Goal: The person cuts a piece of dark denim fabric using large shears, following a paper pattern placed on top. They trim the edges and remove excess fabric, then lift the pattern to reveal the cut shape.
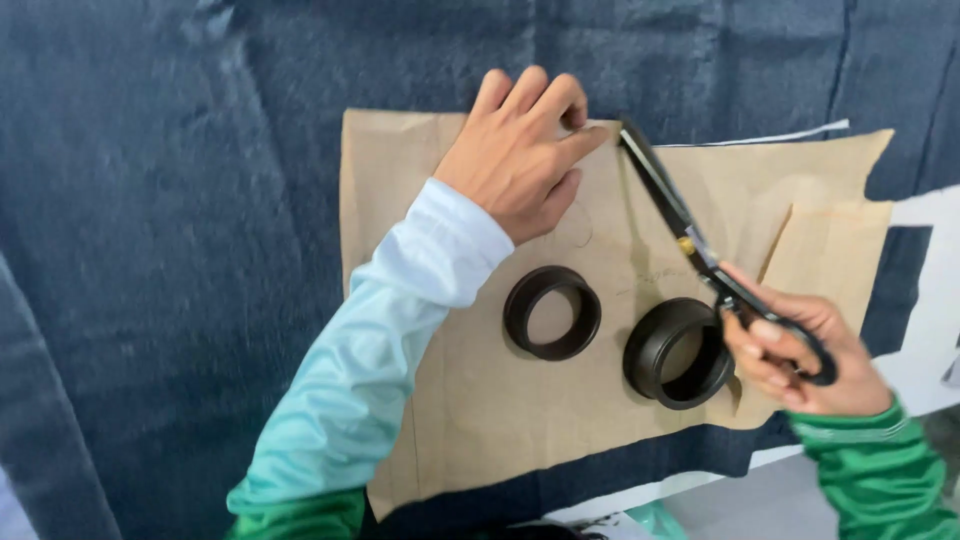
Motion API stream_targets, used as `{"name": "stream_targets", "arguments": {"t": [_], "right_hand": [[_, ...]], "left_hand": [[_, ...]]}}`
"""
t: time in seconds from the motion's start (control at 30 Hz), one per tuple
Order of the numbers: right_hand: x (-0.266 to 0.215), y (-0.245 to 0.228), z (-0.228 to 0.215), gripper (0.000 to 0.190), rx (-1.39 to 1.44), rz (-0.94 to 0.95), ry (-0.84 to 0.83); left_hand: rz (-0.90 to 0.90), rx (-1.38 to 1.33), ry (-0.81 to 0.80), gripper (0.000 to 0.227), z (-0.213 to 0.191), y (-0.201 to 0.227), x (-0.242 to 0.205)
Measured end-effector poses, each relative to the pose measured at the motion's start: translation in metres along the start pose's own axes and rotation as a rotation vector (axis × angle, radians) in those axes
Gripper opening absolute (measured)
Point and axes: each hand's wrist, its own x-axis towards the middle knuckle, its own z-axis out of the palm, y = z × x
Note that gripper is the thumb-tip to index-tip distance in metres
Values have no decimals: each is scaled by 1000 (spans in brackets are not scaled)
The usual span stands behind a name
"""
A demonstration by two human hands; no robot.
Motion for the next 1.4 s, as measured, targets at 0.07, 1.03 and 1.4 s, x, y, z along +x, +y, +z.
{"name": "stream_targets", "arguments": {"t": [0.07, 1.03, 1.4], "right_hand": [[4, -23, -17, 68, -84, 0, -93], [206, -165, -170, 78, -945, -96, -718], [227, -146, -198, 89, -1151, -270, -775]], "left_hand": [[-19, -2, 9, 19, 0, 4, -4], [126, 309, -98, 20, -5, 21, 8], [137, 207, -8, 18, -2, 19, 4]]}}
